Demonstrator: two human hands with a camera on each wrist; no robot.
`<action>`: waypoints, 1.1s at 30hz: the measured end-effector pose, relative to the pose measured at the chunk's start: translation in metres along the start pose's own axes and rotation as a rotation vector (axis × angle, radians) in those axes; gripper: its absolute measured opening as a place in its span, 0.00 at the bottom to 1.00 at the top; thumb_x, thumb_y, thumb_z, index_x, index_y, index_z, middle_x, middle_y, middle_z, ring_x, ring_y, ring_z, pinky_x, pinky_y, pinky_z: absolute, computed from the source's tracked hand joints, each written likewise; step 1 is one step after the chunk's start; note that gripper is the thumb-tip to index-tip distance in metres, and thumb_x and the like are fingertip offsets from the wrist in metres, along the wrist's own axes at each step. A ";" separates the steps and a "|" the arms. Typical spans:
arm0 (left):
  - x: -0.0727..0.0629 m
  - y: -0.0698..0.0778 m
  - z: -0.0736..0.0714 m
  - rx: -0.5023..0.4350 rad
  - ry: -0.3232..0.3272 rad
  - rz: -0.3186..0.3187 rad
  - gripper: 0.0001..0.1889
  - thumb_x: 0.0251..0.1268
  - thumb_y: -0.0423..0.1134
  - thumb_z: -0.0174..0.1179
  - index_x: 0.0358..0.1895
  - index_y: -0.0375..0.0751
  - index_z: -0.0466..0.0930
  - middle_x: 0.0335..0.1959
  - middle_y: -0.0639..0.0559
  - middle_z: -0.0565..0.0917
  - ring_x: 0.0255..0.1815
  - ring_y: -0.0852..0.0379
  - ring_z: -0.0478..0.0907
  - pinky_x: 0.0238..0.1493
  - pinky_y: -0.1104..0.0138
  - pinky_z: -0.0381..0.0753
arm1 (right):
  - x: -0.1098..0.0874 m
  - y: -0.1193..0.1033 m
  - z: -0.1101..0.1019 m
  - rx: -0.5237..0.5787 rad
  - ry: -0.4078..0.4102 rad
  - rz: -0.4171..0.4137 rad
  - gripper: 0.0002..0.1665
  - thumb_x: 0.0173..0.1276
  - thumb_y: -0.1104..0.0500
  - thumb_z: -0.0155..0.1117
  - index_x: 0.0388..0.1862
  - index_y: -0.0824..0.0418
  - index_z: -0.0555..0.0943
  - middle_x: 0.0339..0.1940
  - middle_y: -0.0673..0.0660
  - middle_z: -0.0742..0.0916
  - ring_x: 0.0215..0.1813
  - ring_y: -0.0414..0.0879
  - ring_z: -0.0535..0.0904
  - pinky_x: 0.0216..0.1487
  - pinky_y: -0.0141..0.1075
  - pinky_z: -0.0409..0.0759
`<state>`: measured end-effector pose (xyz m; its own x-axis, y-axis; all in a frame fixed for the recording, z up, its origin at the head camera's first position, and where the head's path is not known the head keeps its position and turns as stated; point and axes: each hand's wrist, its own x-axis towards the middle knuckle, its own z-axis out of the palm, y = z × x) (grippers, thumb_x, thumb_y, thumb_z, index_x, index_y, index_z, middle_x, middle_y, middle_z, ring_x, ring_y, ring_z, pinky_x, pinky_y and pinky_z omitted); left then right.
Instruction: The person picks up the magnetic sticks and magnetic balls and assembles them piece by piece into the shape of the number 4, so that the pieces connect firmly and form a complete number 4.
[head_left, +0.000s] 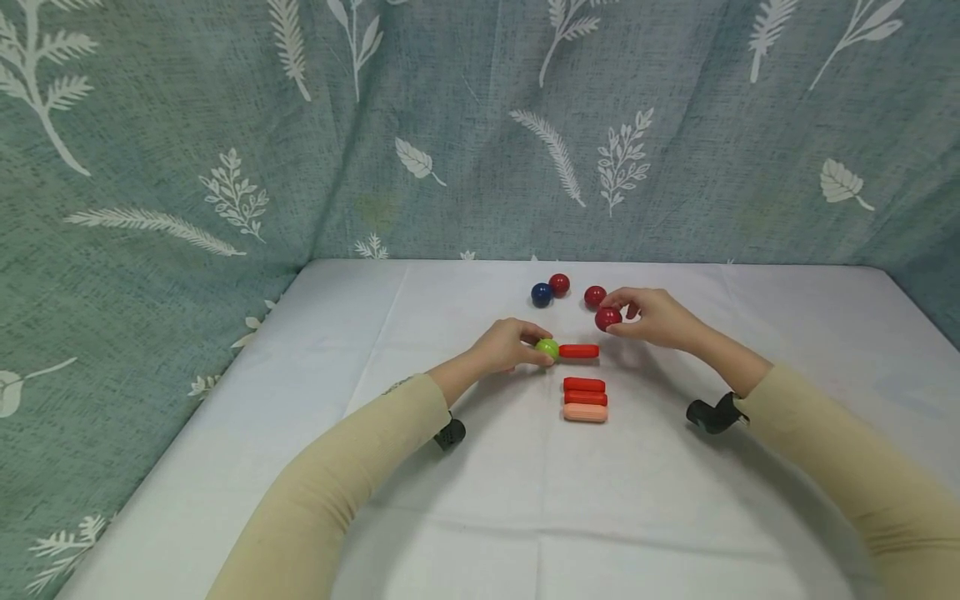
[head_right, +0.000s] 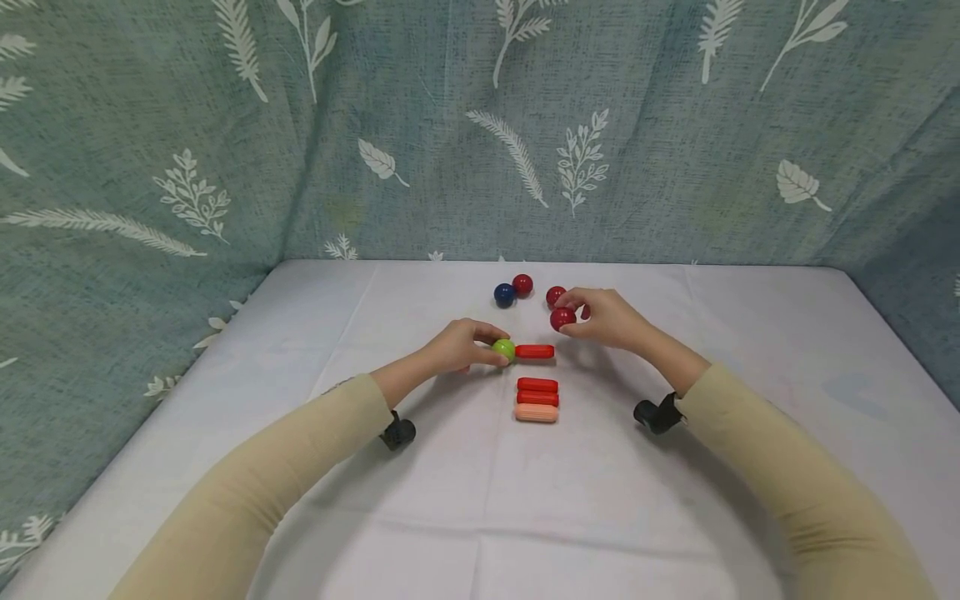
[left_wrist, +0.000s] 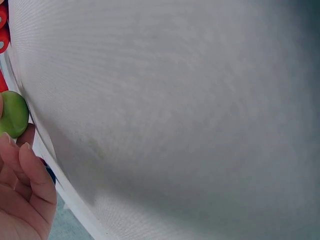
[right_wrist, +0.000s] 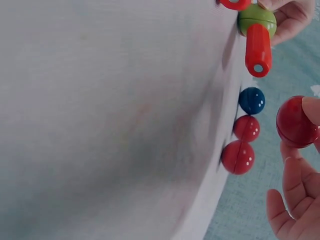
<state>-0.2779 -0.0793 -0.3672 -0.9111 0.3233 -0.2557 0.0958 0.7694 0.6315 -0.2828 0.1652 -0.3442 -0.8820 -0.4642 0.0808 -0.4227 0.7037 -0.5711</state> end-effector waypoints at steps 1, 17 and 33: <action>0.000 0.000 0.000 -0.002 0.000 -0.002 0.23 0.51 0.47 0.67 0.53 0.52 0.78 0.53 0.53 0.78 0.45 0.57 0.71 0.27 0.71 0.75 | -0.001 0.000 0.000 0.002 -0.007 -0.002 0.21 0.57 0.63 0.65 0.51 0.65 0.76 0.42 0.61 0.81 0.42 0.52 0.73 0.38 0.37 0.74; 0.000 0.000 0.000 -0.014 0.003 0.006 0.23 0.51 0.46 0.67 0.54 0.51 0.78 0.52 0.54 0.78 0.44 0.58 0.71 0.27 0.72 0.73 | -0.015 0.001 0.010 0.029 -0.069 -0.040 0.19 0.56 0.63 0.66 0.48 0.64 0.77 0.40 0.58 0.82 0.41 0.50 0.73 0.39 0.37 0.74; -0.001 0.000 -0.001 -0.011 0.002 0.012 0.23 0.51 0.46 0.67 0.54 0.51 0.78 0.52 0.53 0.78 0.46 0.58 0.70 0.29 0.72 0.74 | -0.019 0.006 0.014 0.020 -0.110 -0.039 0.19 0.56 0.64 0.65 0.48 0.65 0.78 0.40 0.58 0.83 0.38 0.47 0.73 0.37 0.34 0.75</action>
<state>-0.2770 -0.0802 -0.3663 -0.9108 0.3312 -0.2467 0.1019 0.7592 0.6429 -0.2657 0.1710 -0.3607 -0.8363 -0.5481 0.0134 -0.4510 0.6739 -0.5852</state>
